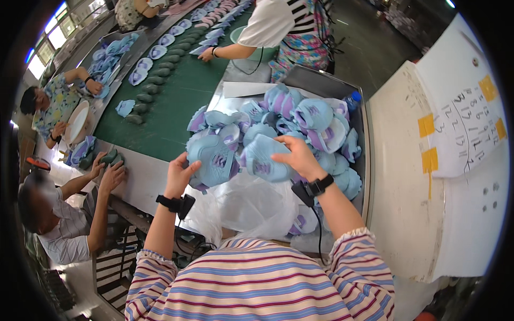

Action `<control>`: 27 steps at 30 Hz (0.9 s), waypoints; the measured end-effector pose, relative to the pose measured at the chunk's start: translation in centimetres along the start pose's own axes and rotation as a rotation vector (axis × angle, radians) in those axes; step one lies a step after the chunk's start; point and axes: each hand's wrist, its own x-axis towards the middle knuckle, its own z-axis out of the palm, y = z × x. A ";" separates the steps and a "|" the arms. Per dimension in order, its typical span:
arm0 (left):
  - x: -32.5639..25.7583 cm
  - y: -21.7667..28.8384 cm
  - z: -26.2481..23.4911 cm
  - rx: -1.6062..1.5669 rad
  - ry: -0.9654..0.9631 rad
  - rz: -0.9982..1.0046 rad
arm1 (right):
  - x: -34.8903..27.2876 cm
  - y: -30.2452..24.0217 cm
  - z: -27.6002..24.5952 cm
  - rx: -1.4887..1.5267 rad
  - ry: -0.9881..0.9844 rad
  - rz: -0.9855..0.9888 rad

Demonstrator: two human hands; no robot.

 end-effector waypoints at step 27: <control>10.3 -1.0 1.6 -0.176 -0.124 -0.090 | 7.7 -2.7 -1.8 -1.192 -0.378 0.020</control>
